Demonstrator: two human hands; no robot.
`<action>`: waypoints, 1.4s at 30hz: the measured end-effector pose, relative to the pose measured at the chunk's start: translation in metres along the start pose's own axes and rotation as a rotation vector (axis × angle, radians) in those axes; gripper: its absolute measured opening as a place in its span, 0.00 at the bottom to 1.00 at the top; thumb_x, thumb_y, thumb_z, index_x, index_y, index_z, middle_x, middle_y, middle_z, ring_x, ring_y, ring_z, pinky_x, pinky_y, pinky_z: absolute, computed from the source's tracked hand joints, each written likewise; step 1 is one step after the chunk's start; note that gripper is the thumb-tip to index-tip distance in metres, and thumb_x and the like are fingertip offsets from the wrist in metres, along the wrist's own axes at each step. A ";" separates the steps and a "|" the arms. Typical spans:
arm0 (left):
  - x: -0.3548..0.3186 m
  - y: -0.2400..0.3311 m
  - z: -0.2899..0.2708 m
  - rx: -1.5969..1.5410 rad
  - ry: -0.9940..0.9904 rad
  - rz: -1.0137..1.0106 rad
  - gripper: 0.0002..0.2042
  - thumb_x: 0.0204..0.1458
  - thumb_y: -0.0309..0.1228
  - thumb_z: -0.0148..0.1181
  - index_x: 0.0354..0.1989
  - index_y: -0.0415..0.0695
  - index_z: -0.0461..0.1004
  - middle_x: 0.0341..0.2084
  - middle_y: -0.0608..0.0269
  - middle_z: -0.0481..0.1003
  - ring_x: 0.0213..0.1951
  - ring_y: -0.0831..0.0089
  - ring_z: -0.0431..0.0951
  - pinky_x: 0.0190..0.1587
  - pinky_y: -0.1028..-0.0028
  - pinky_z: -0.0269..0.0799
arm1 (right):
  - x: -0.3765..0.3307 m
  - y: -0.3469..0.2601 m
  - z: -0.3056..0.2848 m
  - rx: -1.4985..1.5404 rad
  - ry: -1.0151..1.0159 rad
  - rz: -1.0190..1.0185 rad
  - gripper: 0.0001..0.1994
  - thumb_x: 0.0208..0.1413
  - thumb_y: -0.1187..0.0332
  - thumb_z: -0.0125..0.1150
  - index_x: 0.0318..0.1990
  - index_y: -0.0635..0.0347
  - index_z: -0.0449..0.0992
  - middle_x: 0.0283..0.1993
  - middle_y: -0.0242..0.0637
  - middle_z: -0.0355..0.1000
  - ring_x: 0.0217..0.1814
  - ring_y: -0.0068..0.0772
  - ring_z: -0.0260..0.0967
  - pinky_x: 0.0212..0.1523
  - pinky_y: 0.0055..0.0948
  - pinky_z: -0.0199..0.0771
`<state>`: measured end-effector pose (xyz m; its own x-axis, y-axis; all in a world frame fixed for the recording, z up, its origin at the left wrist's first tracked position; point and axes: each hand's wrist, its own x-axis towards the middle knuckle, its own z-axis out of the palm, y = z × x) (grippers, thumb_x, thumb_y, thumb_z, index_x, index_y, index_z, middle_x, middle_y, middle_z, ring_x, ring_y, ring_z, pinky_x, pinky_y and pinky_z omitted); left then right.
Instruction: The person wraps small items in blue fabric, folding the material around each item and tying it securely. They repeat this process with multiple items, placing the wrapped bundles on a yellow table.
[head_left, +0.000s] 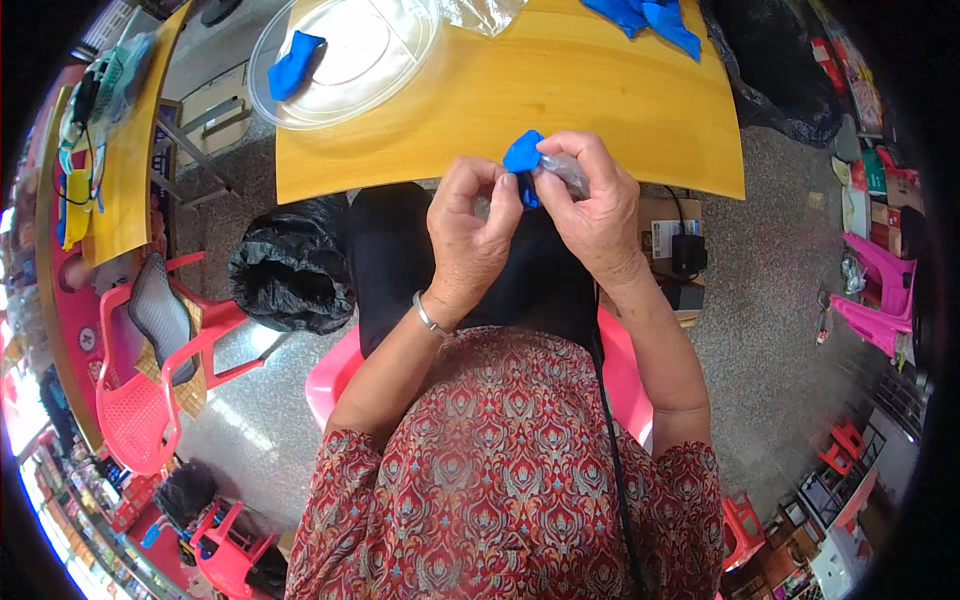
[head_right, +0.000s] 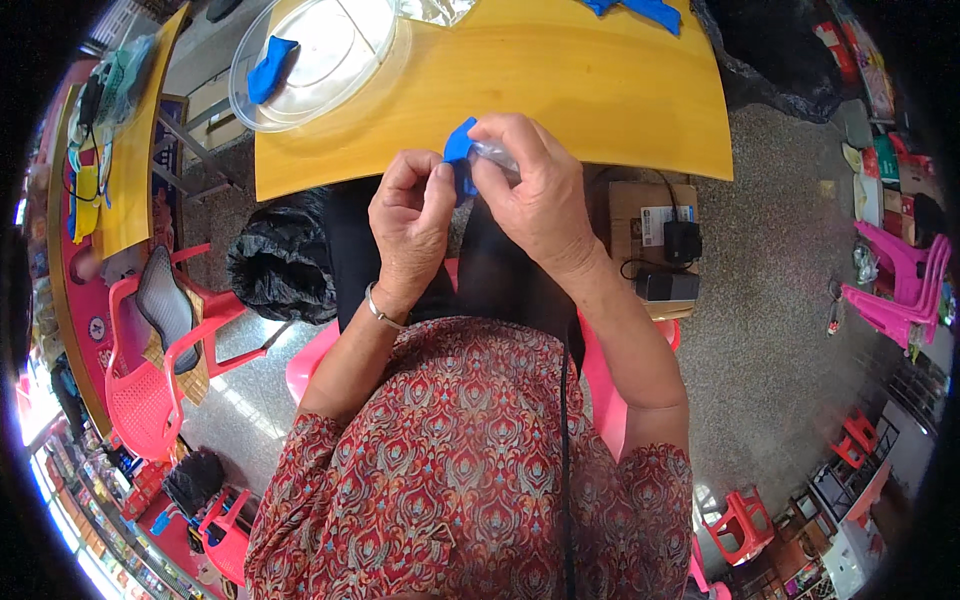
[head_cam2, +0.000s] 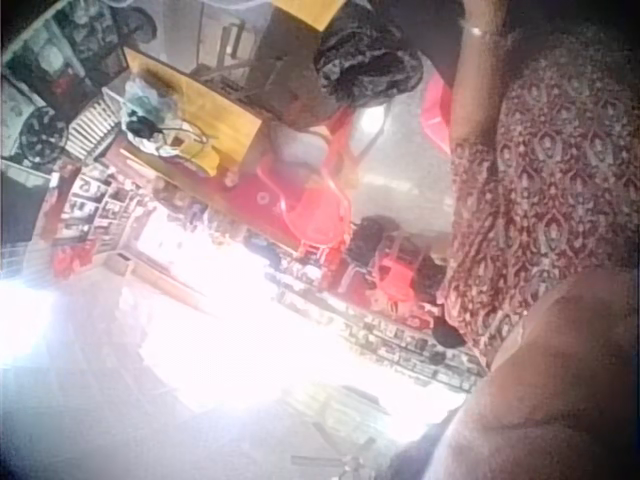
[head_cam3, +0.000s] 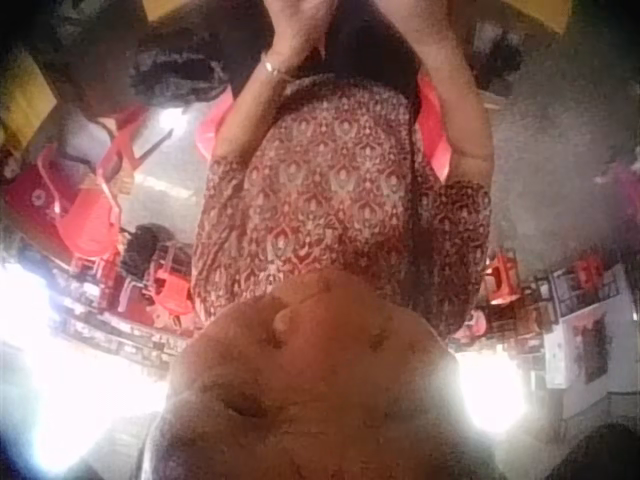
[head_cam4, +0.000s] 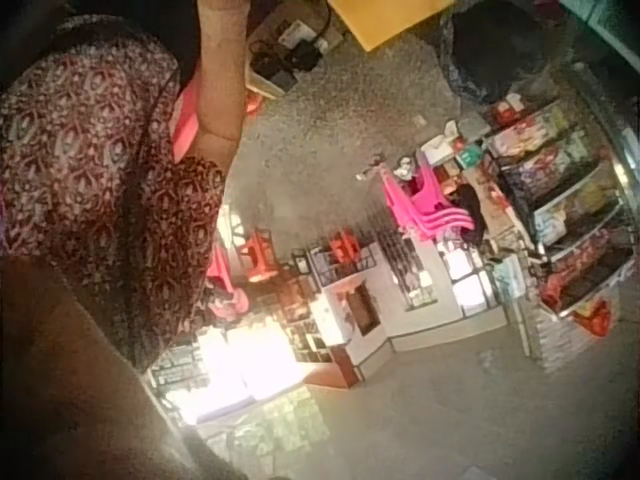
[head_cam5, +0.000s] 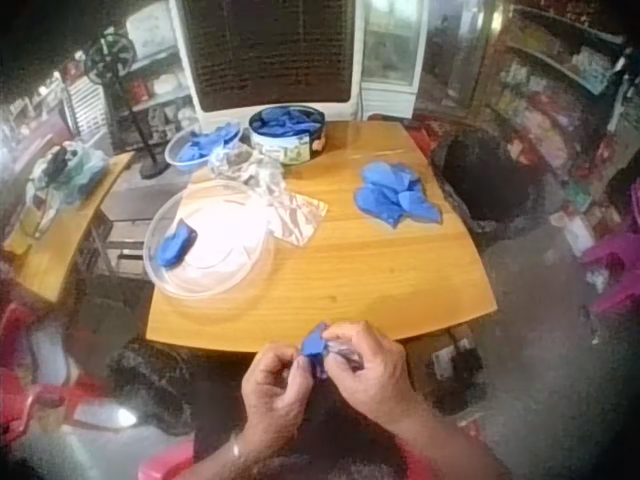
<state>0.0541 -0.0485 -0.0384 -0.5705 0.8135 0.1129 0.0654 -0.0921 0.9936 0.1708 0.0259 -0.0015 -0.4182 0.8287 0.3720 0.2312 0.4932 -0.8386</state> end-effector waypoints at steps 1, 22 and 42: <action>0.001 -0.001 0.000 -0.023 0.008 -0.008 0.04 0.52 0.22 0.60 0.29 0.38 0.71 0.25 0.64 0.70 0.27 0.77 0.70 0.33 0.77 0.68 | 0.000 0.000 0.000 0.009 -0.014 0.010 0.11 0.48 0.79 0.60 0.40 0.60 0.74 0.35 0.39 0.75 0.35 0.33 0.76 0.34 0.28 0.76; -0.007 0.016 -0.009 0.196 -0.132 0.462 0.07 0.46 0.15 0.60 0.32 0.38 0.71 0.31 0.56 0.71 0.33 0.64 0.72 0.38 0.72 0.68 | -0.005 -0.003 -0.011 0.176 -0.091 0.154 0.16 0.49 0.76 0.69 0.46 0.63 0.76 0.42 0.34 0.75 0.45 0.22 0.72 0.48 0.22 0.72; -0.004 0.036 -0.019 -0.564 -0.270 -0.338 0.13 0.53 0.21 0.64 0.47 0.40 0.76 0.41 0.65 0.78 0.44 0.77 0.76 0.50 0.74 0.72 | -0.003 -0.013 -0.022 0.287 -0.169 0.191 0.14 0.48 0.73 0.71 0.43 0.62 0.76 0.39 0.35 0.76 0.43 0.22 0.73 0.44 0.23 0.73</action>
<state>0.0435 -0.0662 -0.0031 -0.2568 0.9573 -0.1331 -0.5551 -0.0333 0.8311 0.1883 0.0230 0.0176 -0.5362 0.8311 0.1473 0.0738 0.2200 -0.9727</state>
